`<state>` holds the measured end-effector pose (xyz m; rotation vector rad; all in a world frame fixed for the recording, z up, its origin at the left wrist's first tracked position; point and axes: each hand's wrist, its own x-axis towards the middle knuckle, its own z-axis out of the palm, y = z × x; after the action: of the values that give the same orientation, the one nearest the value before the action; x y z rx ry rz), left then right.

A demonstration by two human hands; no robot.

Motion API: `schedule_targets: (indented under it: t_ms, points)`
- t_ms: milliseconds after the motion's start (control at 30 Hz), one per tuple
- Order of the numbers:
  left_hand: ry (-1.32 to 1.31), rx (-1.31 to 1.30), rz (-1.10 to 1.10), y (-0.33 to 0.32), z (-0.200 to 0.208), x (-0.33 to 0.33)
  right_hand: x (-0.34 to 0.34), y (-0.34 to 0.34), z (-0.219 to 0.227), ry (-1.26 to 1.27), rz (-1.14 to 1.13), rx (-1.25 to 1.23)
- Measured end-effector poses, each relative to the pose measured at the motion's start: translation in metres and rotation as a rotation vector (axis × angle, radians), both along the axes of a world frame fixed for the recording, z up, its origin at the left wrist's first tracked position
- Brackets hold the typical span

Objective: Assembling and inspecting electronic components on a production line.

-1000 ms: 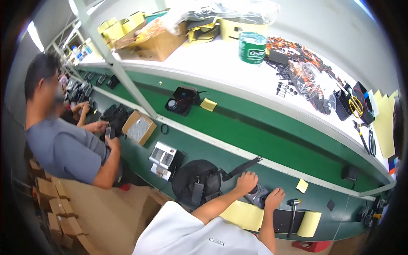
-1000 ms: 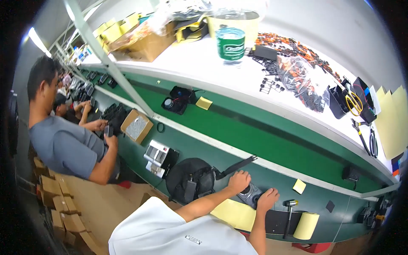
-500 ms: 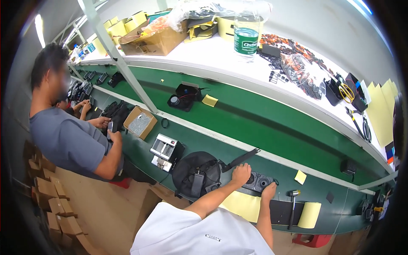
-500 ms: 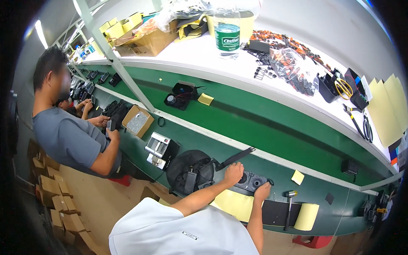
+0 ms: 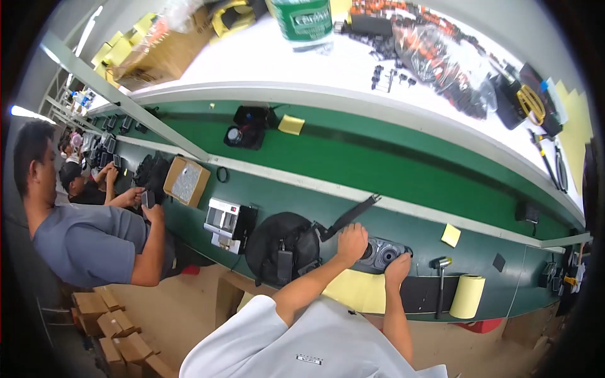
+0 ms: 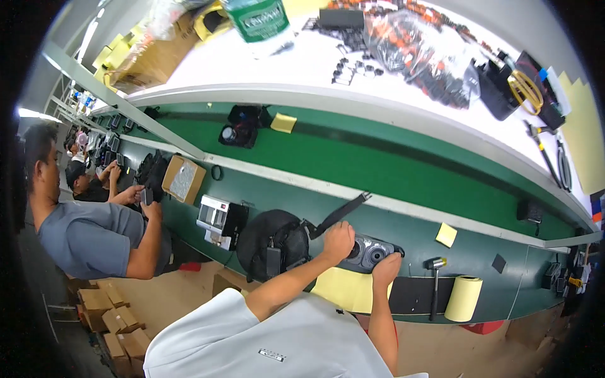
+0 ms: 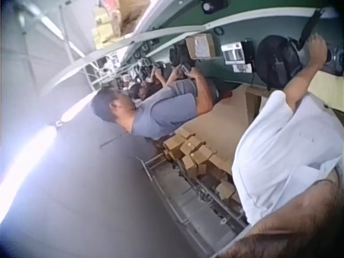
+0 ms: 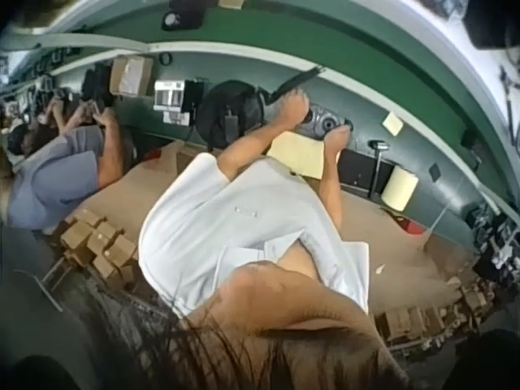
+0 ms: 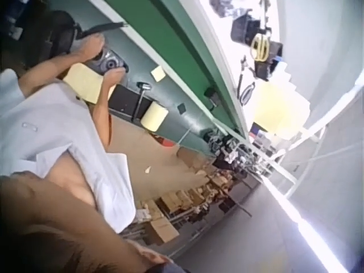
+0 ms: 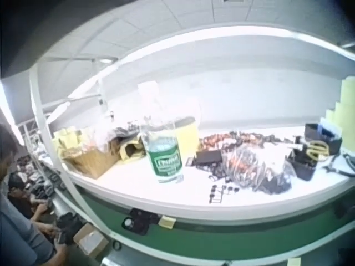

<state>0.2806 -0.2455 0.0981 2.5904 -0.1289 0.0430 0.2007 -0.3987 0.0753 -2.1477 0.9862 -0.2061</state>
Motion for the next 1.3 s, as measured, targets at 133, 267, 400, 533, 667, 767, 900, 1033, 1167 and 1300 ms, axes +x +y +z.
schedule_targets:
  t_ms: [133,267,400,533,667,767,900,1033,1167,1300]
  points:
    - [0.068,-0.034,0.003,-0.001,0.003,-0.009,-0.015,-0.012,-0.025,-0.080,0.006,0.027]
    - [0.074,-0.131,0.027,-0.001,0.000,-0.009,-0.011,-0.023,-0.018,-0.128,0.093,0.151]
    - [0.071,-0.239,0.082,0.014,-0.011,-0.008,0.006,-0.026,0.006,-0.112,0.188,0.487]
    - [0.021,-0.285,0.090,0.017,-0.014,-0.008,0.007,-0.048,0.005,-0.046,0.338,0.749]
    - [-0.013,-0.256,0.075,0.022,-0.017,-0.012,0.029,-0.057,0.021,0.108,0.466,0.855]
    - [-0.001,-0.231,0.064,0.021,-0.009,-0.018,0.058,-0.062,0.039,0.209,0.613,0.705]
    - [-0.092,-0.168,-0.028,0.021,-0.002,-0.030,0.103,-0.030,0.068,0.623,1.114,0.565]
    - [-0.140,-0.220,-0.093,0.014,0.007,-0.033,0.113,-0.025,0.035,0.912,1.586,0.145]
    - [-0.111,-0.281,-0.013,0.026,0.002,-0.035,0.126,-0.003,0.053,0.919,1.557,0.140]
    - [-0.093,-0.453,0.106,0.033,-0.001,-0.036,0.156,0.021,0.080,1.024,1.641,0.210]
